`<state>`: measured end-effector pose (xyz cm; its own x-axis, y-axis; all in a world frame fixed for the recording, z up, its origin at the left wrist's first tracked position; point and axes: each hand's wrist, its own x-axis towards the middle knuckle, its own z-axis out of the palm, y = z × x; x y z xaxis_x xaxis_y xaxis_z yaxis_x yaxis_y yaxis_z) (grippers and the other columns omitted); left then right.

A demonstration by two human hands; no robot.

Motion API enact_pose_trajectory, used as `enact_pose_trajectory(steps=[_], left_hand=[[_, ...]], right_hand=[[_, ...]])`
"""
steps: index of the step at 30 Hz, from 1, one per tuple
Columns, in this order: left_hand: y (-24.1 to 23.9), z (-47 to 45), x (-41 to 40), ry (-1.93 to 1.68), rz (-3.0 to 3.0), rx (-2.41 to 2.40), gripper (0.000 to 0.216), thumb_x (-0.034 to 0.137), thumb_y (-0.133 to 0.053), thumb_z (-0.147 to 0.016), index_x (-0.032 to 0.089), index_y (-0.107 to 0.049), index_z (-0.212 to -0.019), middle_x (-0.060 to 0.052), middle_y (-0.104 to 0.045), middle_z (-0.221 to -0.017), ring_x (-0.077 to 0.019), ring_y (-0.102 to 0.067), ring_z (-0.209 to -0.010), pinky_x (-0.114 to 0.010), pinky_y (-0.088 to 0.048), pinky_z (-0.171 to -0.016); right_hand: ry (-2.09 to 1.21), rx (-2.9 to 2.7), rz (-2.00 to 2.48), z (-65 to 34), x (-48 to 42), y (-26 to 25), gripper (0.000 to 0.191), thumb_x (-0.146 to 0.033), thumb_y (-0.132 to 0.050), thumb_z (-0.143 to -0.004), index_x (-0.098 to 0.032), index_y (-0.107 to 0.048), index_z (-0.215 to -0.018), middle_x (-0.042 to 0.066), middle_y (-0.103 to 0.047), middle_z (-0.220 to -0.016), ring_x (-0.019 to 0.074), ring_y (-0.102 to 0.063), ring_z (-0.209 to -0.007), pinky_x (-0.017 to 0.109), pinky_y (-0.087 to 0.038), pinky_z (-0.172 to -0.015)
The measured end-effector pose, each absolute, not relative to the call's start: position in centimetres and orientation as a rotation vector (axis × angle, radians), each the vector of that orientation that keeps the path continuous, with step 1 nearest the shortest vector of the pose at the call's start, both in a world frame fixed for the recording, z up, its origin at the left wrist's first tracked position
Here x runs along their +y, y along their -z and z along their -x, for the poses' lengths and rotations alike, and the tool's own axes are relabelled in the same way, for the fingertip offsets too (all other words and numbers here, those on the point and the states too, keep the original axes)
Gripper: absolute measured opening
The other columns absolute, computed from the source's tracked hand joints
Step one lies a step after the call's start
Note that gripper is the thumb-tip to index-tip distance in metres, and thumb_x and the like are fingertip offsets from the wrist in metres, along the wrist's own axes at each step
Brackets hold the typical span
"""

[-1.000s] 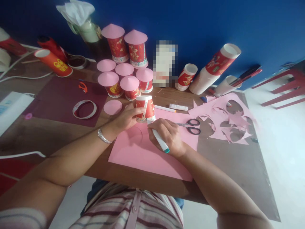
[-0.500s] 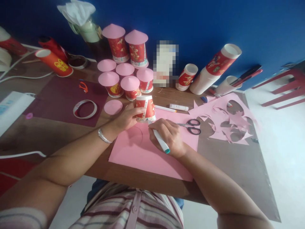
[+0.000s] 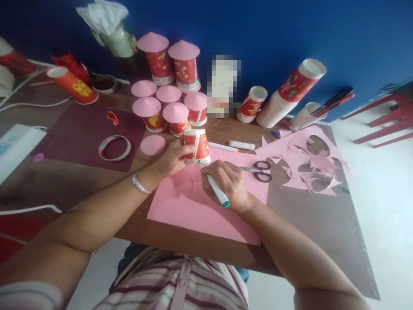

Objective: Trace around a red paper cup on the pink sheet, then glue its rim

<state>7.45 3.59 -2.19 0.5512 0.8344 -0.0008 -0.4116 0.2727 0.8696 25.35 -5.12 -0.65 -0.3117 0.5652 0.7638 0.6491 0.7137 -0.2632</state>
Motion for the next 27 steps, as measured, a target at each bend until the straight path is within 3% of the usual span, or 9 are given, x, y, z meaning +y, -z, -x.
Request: enact_pose_trajectory(steps=[10, 27], left_hand=[[2.35, -7.4, 3.72, -0.878, -0.983, 0.525, 0.03, 0.036, -0.08, -0.082, 0.017, -0.069, -0.101, -0.005, -0.07, -0.093, -0.0191, -0.067, -0.087, -0.032, -0.054, -0.08], [2.29, -7.46, 3.69, -0.889, -0.95, 0.489, 0.025, 0.034, -0.081, -0.083, 0.017, -0.066, -0.095, -0.002, -0.068, -0.087, -0.0154, -0.064, -0.079, -0.029, -0.053, -0.075]], right_hand=[[0.144, -2.012, 0.94, -25.37, -5.14, 0.61, 0.021, -0.004, -0.062, -0.093, -0.023, -0.058, -0.1, -0.002, -0.064, -0.074, 0.0134, -0.061, -0.06, 0.027, -0.05, -0.053], [0.113, -2.026, 0.923, -25.23, -5.28, 0.48, 0.02, -0.004, -0.063, -0.092, -0.022, -0.058, -0.099, -0.001, -0.066, -0.076, 0.0138, -0.062, -0.062, 0.026, -0.051, -0.056]])
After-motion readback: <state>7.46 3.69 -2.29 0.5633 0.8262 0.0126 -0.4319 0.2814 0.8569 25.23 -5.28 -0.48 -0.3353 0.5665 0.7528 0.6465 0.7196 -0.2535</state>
